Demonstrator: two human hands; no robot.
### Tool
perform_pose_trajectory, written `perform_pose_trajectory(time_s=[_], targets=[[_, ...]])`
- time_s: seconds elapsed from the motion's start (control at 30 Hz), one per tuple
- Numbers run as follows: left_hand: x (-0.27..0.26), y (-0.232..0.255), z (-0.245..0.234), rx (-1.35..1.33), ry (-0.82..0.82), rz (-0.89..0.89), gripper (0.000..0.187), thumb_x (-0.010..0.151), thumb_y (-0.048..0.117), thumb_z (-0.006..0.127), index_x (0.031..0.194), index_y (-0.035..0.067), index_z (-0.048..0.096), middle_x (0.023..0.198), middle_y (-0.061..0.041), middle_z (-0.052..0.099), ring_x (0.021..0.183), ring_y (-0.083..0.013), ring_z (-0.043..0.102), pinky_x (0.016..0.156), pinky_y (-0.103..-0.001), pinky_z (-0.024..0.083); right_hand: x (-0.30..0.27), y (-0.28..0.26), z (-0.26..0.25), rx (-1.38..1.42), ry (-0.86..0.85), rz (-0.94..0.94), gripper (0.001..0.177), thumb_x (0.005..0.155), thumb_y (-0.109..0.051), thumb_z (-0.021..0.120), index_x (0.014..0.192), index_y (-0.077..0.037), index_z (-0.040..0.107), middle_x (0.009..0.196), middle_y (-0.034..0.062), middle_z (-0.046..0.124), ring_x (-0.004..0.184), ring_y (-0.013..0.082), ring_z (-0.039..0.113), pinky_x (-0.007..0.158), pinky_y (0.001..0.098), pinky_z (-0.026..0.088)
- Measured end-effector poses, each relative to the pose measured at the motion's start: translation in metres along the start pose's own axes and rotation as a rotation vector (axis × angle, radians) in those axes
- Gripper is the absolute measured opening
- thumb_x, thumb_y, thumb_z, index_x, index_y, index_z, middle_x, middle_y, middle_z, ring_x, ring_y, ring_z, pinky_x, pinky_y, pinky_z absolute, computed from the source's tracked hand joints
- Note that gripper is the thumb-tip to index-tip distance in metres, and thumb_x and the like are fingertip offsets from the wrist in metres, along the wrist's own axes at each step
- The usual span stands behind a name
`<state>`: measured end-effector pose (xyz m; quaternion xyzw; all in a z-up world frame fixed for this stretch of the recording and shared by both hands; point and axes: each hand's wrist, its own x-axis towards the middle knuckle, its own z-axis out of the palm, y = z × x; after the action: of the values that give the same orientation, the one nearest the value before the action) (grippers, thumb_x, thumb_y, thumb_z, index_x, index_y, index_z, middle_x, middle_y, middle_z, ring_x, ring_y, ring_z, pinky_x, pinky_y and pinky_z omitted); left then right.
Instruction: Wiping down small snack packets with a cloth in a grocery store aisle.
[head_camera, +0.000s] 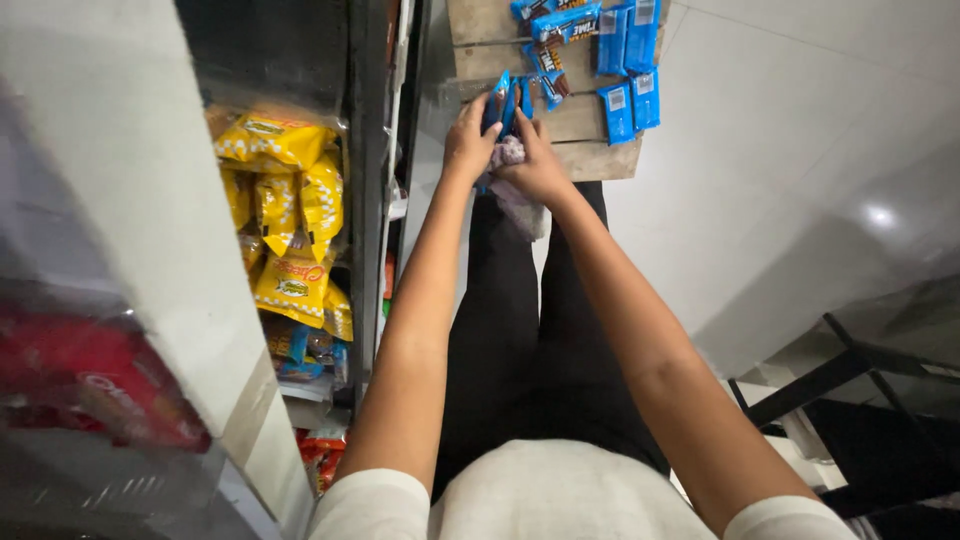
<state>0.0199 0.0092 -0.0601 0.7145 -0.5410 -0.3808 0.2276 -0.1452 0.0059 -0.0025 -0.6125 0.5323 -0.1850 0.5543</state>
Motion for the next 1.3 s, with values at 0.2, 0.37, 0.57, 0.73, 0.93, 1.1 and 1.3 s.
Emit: perform_pose_trajectory(time_s=[0.2, 0.37, 0.57, 0.73, 0.93, 1.1, 1.3], targets=[[-0.015, 0.032, -0.024, -0.297, -0.036, -0.049, 0.063, 0.092, 0.008, 0.074, 0.146, 0.023, 0.046, 0.135, -0.02, 0.064, 0.128, -0.0425, 0.058, 0.112, -0.053, 0.045, -0.015, -0.023, -0.019, 0.243, 0.001, -0.059, 0.099, 0.072, -0.003, 0.083, 0.16, -0.02, 0.04, 0.148, 0.0187, 0.04, 0.145, 0.039, 0.038, 0.122, 0.0523, 0.026], [-0.012, 0.026, -0.004, -0.251, -0.026, -0.144, 0.056, 0.099, 0.017, 0.067, 0.147, 0.021, 0.04, 0.14, -0.021, 0.06, 0.131, -0.0421, 0.057, 0.113, -0.055, 0.044, -0.009, -0.028, -0.033, 0.109, -0.034, -0.122, 0.098, 0.071, -0.004, 0.083, 0.159, -0.021, 0.042, 0.152, 0.0139, 0.042, 0.145, 0.0371, 0.04, 0.121, 0.0497, 0.031], [-0.004, 0.018, 0.01, -0.112, -0.033, -0.345, 0.053, 0.095, 0.039, 0.069, 0.142, 0.024, 0.049, 0.128, -0.016, 0.07, 0.121, -0.0355, 0.066, 0.106, -0.051, 0.052, -0.008, -0.04, -0.034, -0.081, 0.039, -0.038, 0.087, 0.075, -0.01, 0.083, 0.153, -0.024, 0.049, 0.143, 0.0137, 0.046, 0.13, 0.0449, 0.054, 0.109, 0.0561, 0.045], [0.0, 0.028, -0.001, -0.105, 0.04, -0.367, 0.046, 0.086, 0.041, 0.077, 0.127, 0.025, 0.064, 0.116, -0.008, 0.076, 0.112, -0.028, 0.072, 0.099, -0.044, 0.057, -0.002, -0.04, -0.028, -0.049, 0.048, 0.039, 0.09, 0.074, -0.015, 0.085, 0.153, -0.036, 0.048, 0.137, 0.0117, 0.05, 0.125, 0.0422, 0.059, 0.107, 0.0539, 0.048], [-0.009, 0.006, -0.002, -0.197, -0.012, -0.368, 0.036, 0.091, 0.038, 0.07, 0.12, 0.018, 0.068, 0.115, -0.015, 0.075, 0.114, -0.0353, 0.068, 0.099, -0.05, 0.055, -0.002, -0.029, -0.02, 0.123, 0.039, -0.097, 0.076, 0.07, -0.012, 0.085, 0.141, -0.028, 0.063, 0.144, 0.016, 0.049, 0.136, 0.0406, 0.05, 0.117, 0.0515, 0.036], [-0.019, -0.008, 0.009, -0.259, 0.0, -0.27, 0.056, 0.094, 0.025, 0.07, 0.141, 0.006, 0.046, 0.135, -0.031, 0.06, 0.129, -0.0467, 0.055, 0.111, -0.058, 0.045, -0.007, -0.037, -0.026, 0.136, 0.015, -0.244, 0.074, 0.07, -0.007, 0.081, 0.14, -0.023, 0.064, 0.157, 0.0108, 0.043, 0.145, 0.038, 0.04, 0.121, 0.0529, 0.027], [-0.027, 0.006, 0.01, -0.246, 0.151, -0.083, 0.076, 0.089, 0.015, 0.077, 0.15, 0.007, 0.034, 0.14, -0.034, 0.054, 0.13, -0.0516, 0.053, 0.112, -0.061, 0.044, -0.009, -0.052, -0.036, 0.159, -0.004, -0.236, 0.056, 0.072, -0.002, 0.079, 0.125, -0.015, 0.066, 0.156, 0.0138, 0.045, 0.144, 0.039, 0.042, 0.12, 0.0527, 0.031]])
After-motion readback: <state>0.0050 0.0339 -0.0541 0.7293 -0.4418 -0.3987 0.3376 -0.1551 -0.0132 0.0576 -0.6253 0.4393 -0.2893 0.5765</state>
